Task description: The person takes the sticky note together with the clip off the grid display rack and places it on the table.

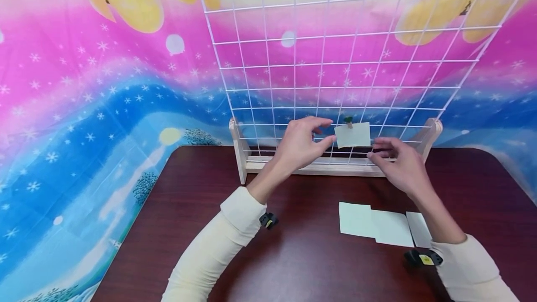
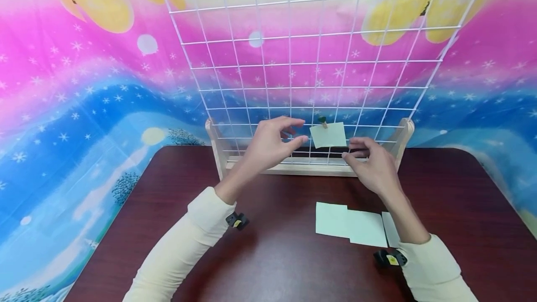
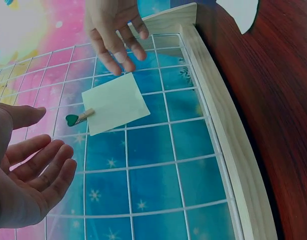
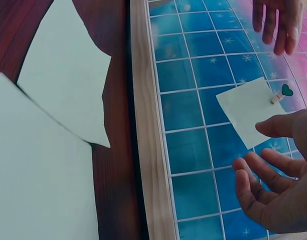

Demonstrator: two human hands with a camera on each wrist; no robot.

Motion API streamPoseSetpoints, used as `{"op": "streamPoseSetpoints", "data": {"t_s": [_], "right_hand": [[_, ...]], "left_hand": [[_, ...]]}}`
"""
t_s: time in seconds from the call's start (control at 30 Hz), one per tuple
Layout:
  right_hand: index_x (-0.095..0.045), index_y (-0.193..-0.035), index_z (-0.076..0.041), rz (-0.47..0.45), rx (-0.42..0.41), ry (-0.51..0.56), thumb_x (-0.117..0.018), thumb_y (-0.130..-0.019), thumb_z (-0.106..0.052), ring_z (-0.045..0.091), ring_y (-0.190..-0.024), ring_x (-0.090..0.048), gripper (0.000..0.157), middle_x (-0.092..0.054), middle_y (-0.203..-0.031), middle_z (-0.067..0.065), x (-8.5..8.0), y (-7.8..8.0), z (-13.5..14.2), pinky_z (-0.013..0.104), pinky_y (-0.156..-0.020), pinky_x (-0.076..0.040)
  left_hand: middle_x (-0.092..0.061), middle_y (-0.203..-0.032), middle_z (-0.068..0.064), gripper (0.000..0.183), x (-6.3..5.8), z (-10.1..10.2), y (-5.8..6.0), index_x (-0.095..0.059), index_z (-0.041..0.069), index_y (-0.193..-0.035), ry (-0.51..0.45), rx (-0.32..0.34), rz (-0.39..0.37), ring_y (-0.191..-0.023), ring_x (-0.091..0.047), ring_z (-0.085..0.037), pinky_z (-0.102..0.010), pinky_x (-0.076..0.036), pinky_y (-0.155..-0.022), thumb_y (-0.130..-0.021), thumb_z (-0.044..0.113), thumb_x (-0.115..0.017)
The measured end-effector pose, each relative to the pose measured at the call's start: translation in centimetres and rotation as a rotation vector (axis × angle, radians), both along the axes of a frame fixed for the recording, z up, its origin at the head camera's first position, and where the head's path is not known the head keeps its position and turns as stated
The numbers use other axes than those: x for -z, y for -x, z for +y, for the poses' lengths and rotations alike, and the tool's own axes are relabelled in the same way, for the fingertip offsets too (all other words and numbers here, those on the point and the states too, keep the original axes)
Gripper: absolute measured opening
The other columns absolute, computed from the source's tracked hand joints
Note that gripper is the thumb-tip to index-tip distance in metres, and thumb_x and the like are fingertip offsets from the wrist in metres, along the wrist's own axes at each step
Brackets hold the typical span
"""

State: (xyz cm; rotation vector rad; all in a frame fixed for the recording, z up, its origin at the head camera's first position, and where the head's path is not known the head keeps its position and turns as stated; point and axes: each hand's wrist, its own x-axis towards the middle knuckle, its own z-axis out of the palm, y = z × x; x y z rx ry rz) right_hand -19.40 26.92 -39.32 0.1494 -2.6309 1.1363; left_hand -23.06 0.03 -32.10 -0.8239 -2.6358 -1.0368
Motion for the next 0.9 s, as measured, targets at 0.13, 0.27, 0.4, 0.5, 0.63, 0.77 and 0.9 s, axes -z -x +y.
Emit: {"op": "streamPoseSetpoints", "data": {"t_s": [0.13,0.27,0.4,0.5,0.63,0.77,0.9], "right_hand": [[-0.061,-0.147,-0.003,-0.007,0.018,0.006,-0.074,-0.103,-0.028,0.035,-0.108,-0.074,0.052,-0.072,-0.131,0.025,-0.1,0.1,-0.4,0.004,-0.070,-0.046],[-0.060,-0.148,-0.004,-0.009,0.029,0.021,-0.072,-0.104,-0.029,0.043,-0.113,-0.073,0.053,-0.071,-0.133,0.025,-0.2,0.1,-0.7,0.005,-0.069,-0.045],[-0.060,-0.148,-0.003,-0.005,0.032,0.029,-0.072,-0.104,-0.028,0.046,-0.113,-0.073,0.052,-0.072,-0.132,0.026,-0.3,0.1,-0.9,0.005,-0.069,-0.044],[-0.061,-0.148,-0.003,-0.005,0.035,0.027,-0.072,-0.105,-0.028,0.046,-0.113,-0.073,0.051,-0.072,-0.132,0.026,-0.3,0.1,-0.9,0.005,-0.069,-0.045],[-0.061,-0.148,-0.003,-0.005,0.034,0.023,-0.071,-0.105,-0.027,0.046,-0.112,-0.074,0.051,-0.072,-0.132,0.026,-0.3,0.1,-1.0,0.005,-0.069,-0.046],[-0.062,-0.146,-0.002,-0.004,0.032,0.019,-0.071,-0.104,-0.027,0.045,-0.111,-0.075,0.050,-0.072,-0.132,0.027,-0.3,0.1,-1.1,0.005,-0.069,-0.046],[-0.062,-0.146,0.000,-0.005,0.041,0.008,-0.071,-0.104,-0.026,0.044,-0.111,-0.076,0.050,-0.073,-0.132,0.027,-0.4,0.2,-1.3,0.006,-0.068,-0.047]], "left_hand": [[-0.076,-0.135,-0.003,0.042,-0.1,1.0,0.4,-0.074,0.014,-0.139,0.003,0.003,0.014,-0.106,-0.075,-0.013,-0.018,-0.059,-0.082,-0.100,0.031,-0.078],[-0.074,-0.138,-0.003,0.044,-0.4,1.8,0.7,-0.072,0.015,-0.141,-0.002,0.018,0.021,-0.106,-0.076,-0.012,-0.015,-0.058,-0.078,-0.101,0.031,-0.078],[-0.073,-0.140,-0.004,0.044,-0.6,2.5,1.0,-0.071,0.016,-0.142,0.006,0.033,0.020,-0.107,-0.076,-0.013,-0.013,-0.057,-0.074,-0.101,0.031,-0.077],[-0.072,-0.141,-0.004,0.044,-0.7,3.0,1.2,-0.071,0.016,-0.143,0.025,0.042,0.018,-0.107,-0.076,-0.012,-0.011,-0.055,-0.072,-0.102,0.032,-0.076],[-0.072,-0.142,-0.004,0.045,-0.6,3.6,1.4,-0.070,0.015,-0.144,0.050,0.046,0.029,-0.106,-0.076,-0.012,-0.011,-0.054,-0.070,-0.103,0.031,-0.075],[-0.072,-0.142,-0.003,0.047,-0.6,4.2,1.5,-0.067,0.014,-0.147,0.085,0.046,0.037,-0.106,-0.076,-0.010,-0.011,-0.056,-0.071,-0.103,0.030,-0.074],[-0.072,-0.142,-0.003,0.049,-0.7,4.7,1.7,-0.065,0.013,-0.150,0.146,0.045,0.061,-0.105,-0.077,-0.009,-0.013,-0.058,-0.074,-0.104,0.030,-0.073]]}}
